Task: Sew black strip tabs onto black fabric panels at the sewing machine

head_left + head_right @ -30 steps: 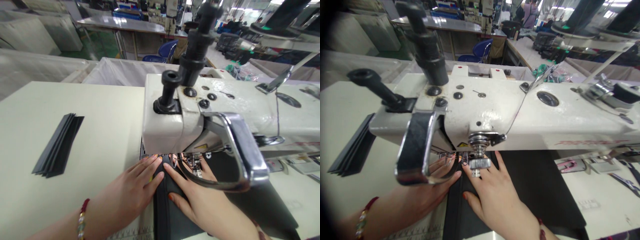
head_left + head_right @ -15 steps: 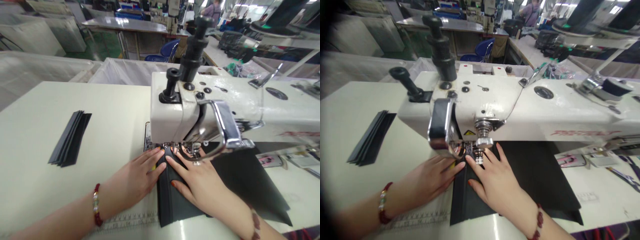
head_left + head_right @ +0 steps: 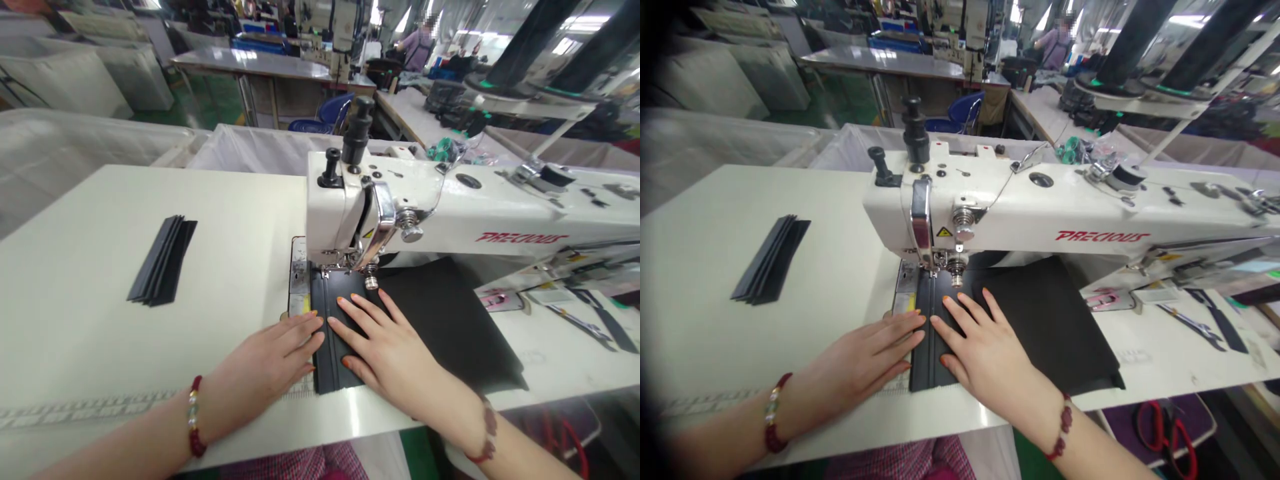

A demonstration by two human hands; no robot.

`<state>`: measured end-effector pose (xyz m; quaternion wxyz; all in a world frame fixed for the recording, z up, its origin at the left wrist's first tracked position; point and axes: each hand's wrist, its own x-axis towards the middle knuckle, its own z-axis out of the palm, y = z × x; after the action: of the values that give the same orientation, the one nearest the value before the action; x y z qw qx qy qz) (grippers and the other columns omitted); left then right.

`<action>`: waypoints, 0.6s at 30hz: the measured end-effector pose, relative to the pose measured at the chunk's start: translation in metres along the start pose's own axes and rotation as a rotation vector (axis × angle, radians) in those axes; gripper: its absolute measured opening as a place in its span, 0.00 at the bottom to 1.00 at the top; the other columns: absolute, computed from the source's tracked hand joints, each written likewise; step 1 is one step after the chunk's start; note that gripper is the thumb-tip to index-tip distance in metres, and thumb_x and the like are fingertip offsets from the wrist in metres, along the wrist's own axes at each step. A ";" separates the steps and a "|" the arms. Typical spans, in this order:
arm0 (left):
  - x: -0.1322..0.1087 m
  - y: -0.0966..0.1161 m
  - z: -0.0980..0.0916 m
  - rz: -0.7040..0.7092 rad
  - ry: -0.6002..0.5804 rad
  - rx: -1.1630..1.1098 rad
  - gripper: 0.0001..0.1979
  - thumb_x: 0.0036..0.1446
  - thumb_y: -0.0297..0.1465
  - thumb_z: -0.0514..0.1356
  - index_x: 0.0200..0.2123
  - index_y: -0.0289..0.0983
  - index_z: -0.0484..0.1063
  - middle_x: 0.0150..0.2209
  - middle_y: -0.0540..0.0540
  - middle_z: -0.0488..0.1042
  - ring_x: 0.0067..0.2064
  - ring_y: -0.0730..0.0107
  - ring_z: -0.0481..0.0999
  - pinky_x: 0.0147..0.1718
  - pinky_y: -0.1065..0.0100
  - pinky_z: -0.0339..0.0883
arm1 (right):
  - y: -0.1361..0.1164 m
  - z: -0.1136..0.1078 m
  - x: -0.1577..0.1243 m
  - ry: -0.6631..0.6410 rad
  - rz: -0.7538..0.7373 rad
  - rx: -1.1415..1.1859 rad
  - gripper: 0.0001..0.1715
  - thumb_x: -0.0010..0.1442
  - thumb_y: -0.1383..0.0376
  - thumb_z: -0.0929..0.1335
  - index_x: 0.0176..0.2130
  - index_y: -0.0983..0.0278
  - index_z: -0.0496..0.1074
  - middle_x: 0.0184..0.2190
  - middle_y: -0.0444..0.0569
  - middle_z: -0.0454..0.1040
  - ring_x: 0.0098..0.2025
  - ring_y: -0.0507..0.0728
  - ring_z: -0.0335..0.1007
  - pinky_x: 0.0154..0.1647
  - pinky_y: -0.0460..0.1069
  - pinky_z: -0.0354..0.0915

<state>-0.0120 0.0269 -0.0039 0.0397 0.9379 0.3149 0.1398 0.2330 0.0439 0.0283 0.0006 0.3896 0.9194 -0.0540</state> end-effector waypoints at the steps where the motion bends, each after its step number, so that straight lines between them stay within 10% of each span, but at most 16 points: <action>1: 0.000 0.001 0.000 -0.002 0.016 0.004 0.15 0.65 0.27 0.51 0.53 0.30 0.65 0.56 0.36 0.67 0.59 0.57 0.64 0.56 0.57 0.66 | 0.000 0.000 0.000 0.002 -0.001 0.004 0.27 0.66 0.54 0.61 0.63 0.54 0.58 0.66 0.47 0.52 0.67 0.62 0.45 0.67 0.65 0.35; 18: -0.004 -0.002 -0.013 0.036 0.053 0.022 0.11 0.63 0.26 0.53 0.46 0.34 0.71 0.51 0.40 0.71 0.55 0.56 0.68 0.55 0.53 0.67 | -0.001 -0.002 0.001 0.017 -0.014 0.013 0.27 0.66 0.55 0.61 0.62 0.54 0.59 0.65 0.48 0.54 0.66 0.62 0.46 0.66 0.65 0.36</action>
<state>-0.0198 0.0259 0.0074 0.0184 0.9399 0.3003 0.1616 0.2319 0.0438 0.0306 -0.0100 0.3838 0.9216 -0.0566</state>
